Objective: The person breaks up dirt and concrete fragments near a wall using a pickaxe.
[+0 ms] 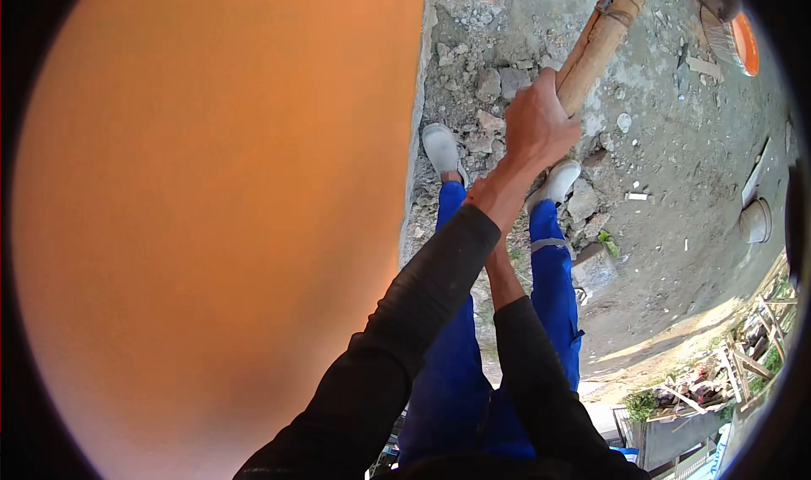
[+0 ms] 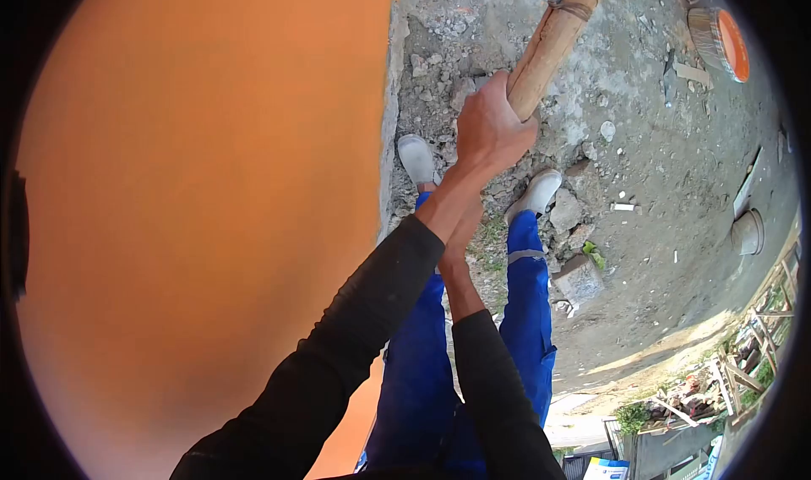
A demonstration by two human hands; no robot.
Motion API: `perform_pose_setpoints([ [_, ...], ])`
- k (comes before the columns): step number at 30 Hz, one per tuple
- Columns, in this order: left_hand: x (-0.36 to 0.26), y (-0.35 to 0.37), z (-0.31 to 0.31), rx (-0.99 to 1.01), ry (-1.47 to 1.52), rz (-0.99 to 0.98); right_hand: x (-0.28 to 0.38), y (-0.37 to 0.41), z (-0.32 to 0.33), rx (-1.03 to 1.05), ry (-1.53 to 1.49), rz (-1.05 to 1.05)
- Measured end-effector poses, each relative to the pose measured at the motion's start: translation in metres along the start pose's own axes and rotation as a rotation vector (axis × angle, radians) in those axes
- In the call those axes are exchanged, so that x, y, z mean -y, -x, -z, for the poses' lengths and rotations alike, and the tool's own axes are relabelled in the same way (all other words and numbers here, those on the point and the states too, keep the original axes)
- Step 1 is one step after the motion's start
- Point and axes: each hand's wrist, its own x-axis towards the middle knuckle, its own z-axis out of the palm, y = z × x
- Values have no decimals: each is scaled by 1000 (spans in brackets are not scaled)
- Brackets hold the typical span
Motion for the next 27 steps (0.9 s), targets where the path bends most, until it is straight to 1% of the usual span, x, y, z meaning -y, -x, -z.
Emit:
perform_pose_setpoints([
  [1,17,-8,6,-68,-28,34,7,2,-13,18,-55,-18],
  [2,41,-11,7,-67,-44,119,42,23,-55,-9,229,36],
  [3,68,-10,7,-65,-61,206,65,39,-82,-38,513,87],
  [4,95,-7,8,-71,-80,329,69,49,-85,32,577,126],
  [5,120,-4,8,-78,-98,451,62,57,-75,36,572,125],
  [7,165,12,0,-6,-38,551,39,66,-51,-56,847,-208],
  [9,166,43,-20,-71,-85,559,68,92,-41,-63,761,-388],
  [10,166,62,-28,-66,-95,575,60,104,-21,-64,758,-408],
  [12,155,89,-44,-55,-1,499,34,120,21,-63,843,-116],
  [13,146,100,-53,-60,22,435,39,126,23,-66,845,-114],
  [15,119,104,-65,-44,60,330,52,130,24,-143,784,83],
  [16,99,102,-66,-18,71,292,52,126,30,-145,812,189],
  [18,55,84,-60,58,162,187,62,108,31,-151,778,215],
  [20,9,56,-46,87,174,25,78,69,15,-156,548,235],
  [22,-32,19,-29,109,147,-100,99,18,-15,-112,318,246],
  [24,-59,-22,-15,17,87,-229,120,-32,-58,-35,170,259],
  [26,-66,-62,-2,-78,42,-305,130,-59,-100,31,106,270],
  [27,-62,-79,7,-59,11,-305,132,-66,-117,50,104,286],
])
